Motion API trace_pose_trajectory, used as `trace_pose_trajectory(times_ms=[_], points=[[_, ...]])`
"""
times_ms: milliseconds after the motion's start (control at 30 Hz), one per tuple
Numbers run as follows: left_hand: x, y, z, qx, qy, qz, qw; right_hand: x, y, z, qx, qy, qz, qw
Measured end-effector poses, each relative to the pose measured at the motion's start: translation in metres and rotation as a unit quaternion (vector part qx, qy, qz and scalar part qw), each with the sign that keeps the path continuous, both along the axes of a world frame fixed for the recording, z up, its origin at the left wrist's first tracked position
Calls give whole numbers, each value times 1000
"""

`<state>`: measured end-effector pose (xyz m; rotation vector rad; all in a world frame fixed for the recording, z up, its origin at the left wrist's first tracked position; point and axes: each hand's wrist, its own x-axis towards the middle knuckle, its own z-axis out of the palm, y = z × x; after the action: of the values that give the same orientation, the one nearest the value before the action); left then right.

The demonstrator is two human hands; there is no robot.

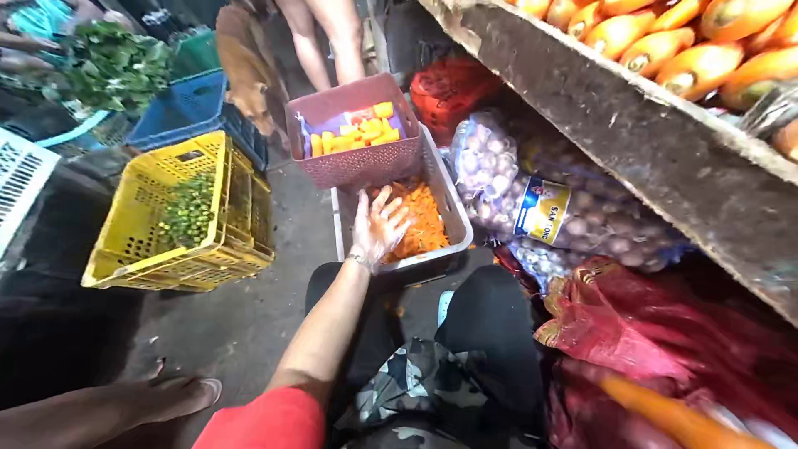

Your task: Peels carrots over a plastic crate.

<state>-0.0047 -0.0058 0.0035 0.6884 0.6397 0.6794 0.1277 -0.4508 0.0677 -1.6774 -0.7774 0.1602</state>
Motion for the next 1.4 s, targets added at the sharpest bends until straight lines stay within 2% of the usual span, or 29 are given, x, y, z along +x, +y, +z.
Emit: trace_pose_trajectory(times_ms=[67,200,267,333,400,467,500,567,633,667,733,833,900,967,1100,1233,1400], points=[[-13,-11,7,-8,10,-75,997,13,68,-20,39,-74,-18,996],[-49,-34,16,18,69,-215,974,17,226,-42,30,-261,152,953],[-61,-38,17,0,79,-207,975,0,274,-52,-4,-307,233,923],[-69,-41,19,-34,101,-135,985,-19,304,-66,-7,-335,303,892],[-81,-39,4,-18,98,-84,991,-36,322,-81,-7,-349,342,872],[-88,-38,-9,-20,86,-36,995,-44,329,-89,-33,-322,357,876],[-89,-37,-12,-34,72,-15,997,-44,329,-89,-52,-278,354,892],[-90,-33,-17,-50,25,20,998,-39,327,-85,-83,-129,313,938],[-87,-29,-17,-63,-17,50,997,-29,324,-88,-105,-20,228,968],[-84,-27,-15,-79,-27,66,994,-25,322,-88,-138,1,198,970],[-79,-23,-17,-109,-42,87,989,-23,315,-86,-187,20,205,960],[-69,-17,-24,-150,-65,99,982,-24,305,-89,-146,70,298,941],[-62,-14,-27,-178,-75,106,975,-23,303,-87,-122,58,356,925],[-53,-12,-25,-204,-53,125,969,-22,305,-81,-151,-2,387,910],[-42,-7,-35,-198,19,159,967,-34,307,-69,-268,-105,362,886],[-38,-2,-36,-199,73,183,960,-47,304,-70,-287,-170,347,877],[-36,0,-38,-206,112,201,951,-48,312,-73,-338,-179,343,858]])
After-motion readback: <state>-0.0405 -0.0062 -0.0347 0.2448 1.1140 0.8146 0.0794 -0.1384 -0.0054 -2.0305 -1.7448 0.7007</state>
